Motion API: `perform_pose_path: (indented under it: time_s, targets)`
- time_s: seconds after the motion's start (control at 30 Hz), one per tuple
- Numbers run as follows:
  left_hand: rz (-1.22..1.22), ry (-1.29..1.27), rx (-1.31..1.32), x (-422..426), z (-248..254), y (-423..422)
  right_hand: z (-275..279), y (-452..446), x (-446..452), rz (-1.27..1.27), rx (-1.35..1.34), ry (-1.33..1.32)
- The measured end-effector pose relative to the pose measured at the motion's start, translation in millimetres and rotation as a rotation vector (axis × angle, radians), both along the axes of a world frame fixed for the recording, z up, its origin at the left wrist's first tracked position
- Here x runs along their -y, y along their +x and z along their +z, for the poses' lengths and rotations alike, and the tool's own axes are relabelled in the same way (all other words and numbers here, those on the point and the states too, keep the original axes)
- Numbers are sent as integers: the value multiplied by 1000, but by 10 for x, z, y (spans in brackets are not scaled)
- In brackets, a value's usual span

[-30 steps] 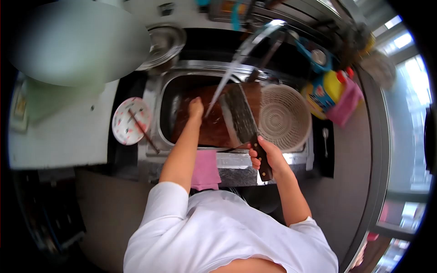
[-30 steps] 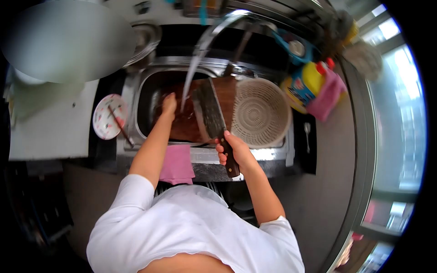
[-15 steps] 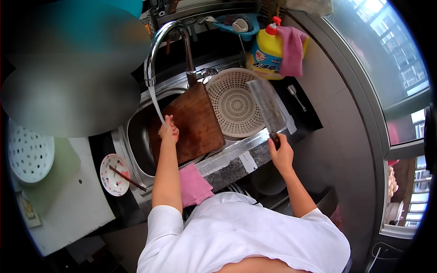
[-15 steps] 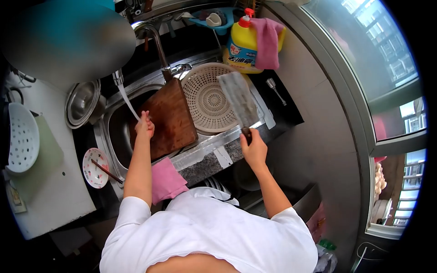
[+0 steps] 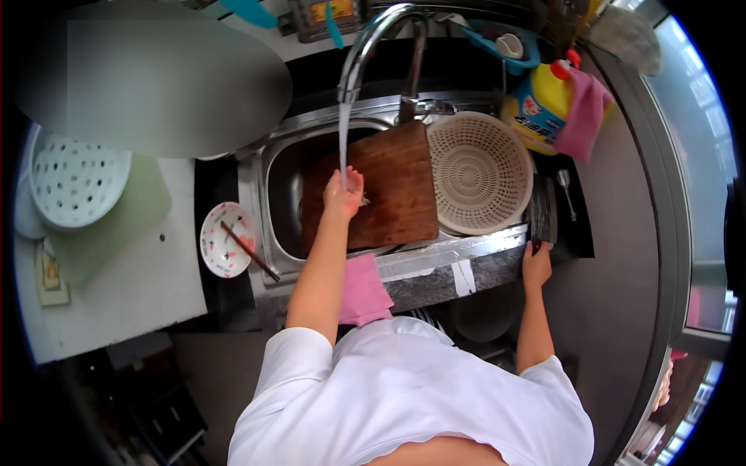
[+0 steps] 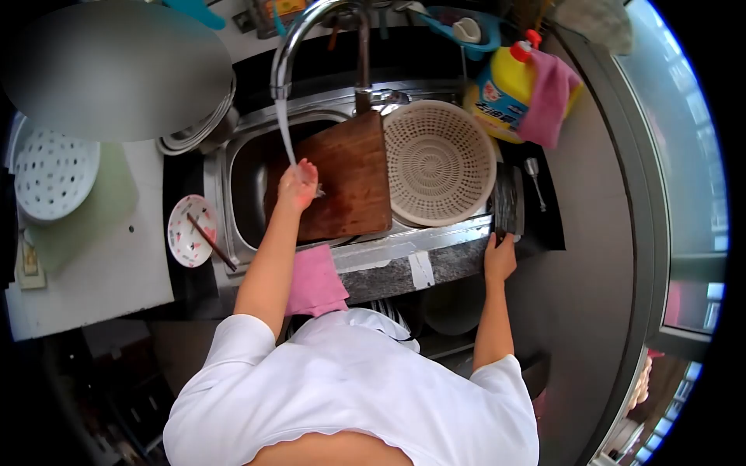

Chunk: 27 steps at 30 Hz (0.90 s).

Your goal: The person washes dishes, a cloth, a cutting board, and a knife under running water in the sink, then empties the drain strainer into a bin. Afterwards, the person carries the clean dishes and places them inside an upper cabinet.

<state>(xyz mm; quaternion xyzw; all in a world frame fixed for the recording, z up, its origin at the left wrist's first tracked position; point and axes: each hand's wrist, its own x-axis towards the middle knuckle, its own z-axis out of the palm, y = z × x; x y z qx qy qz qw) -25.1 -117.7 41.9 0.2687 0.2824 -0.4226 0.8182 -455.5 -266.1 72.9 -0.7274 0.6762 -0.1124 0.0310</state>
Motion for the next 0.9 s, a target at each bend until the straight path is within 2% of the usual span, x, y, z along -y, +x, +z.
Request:
perform_pose_path:
  time_s: [0.13,0.23,0.3,0.33,0.37,0.43,0.5,0.53,0.57,0.6,0.7,0.77,0.83,0.9]
  targets:
    - [-10,-77,65,-70,105,-137,124,84,43,62,-125,-47]
    - [42,-148,2,-183,65,-223,229,93,86,164,-188,-107]
    - [28,-119,29,-226,58,-283,395,301,266,295,80,-357]
    - [55,-108,25,-193,11,-290,565,629,268,429,371,-286]
    - [77,-95,20,-174,-42,-302,893,1101,104,500,801,-14]
    - [91,-84,46,-146,-3,-345,1474,1934,-175,757,984,270]
    - [104,-78,69,-100,130,-412,1791,2648,-325,976,1035,321]
    - [122,12,42,-84,261,-440,1956,2943,-415,1024,1117,411]
    - [139,107,13,-87,343,-476,1992,3221,-405,1064,1084,352]
    - [146,113,9,-103,364,-516,2086,3429,-452,1103,1162,414]
    - [175,122,-29,-127,425,-635,2144,3614,-395,1077,1140,539]
    - [131,188,31,-144,485,-794,2119,3487,-337,1174,1210,495]
    - [68,236,272,-158,566,-1087,2104,3290,-237,1207,1168,505]
    - [-135,432,826,-103,379,-1419,2163,3080,-215,1228,1144,516]
